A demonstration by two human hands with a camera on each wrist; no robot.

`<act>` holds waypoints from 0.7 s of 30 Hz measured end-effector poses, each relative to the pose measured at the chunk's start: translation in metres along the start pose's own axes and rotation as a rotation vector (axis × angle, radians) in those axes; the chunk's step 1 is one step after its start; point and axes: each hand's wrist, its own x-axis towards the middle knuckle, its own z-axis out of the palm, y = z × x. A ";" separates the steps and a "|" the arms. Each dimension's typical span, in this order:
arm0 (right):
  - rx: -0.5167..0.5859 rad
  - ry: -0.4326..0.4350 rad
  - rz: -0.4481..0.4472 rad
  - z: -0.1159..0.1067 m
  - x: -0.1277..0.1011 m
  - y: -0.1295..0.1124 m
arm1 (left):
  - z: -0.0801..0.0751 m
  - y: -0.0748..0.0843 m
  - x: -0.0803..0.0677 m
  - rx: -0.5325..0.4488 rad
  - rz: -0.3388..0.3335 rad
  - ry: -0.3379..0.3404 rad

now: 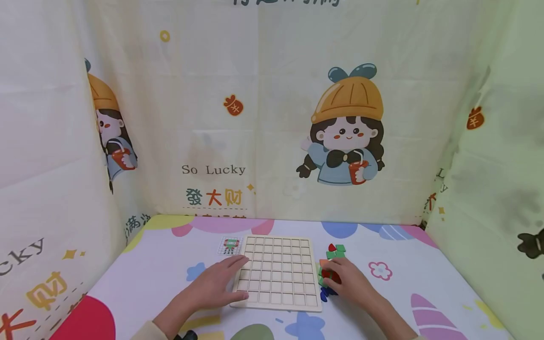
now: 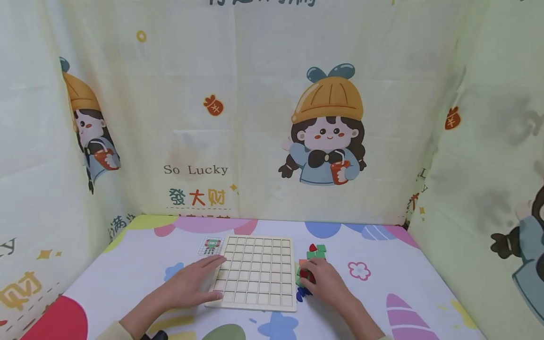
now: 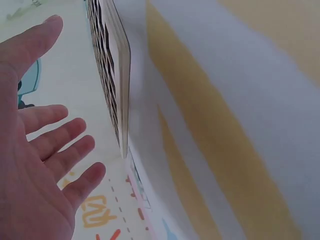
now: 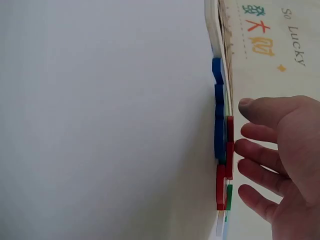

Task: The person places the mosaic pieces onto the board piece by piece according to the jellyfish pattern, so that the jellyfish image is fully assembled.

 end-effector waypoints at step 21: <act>0.055 -0.045 0.090 0.003 0.010 -0.003 | 0.001 -0.005 0.003 -0.047 -0.036 -0.057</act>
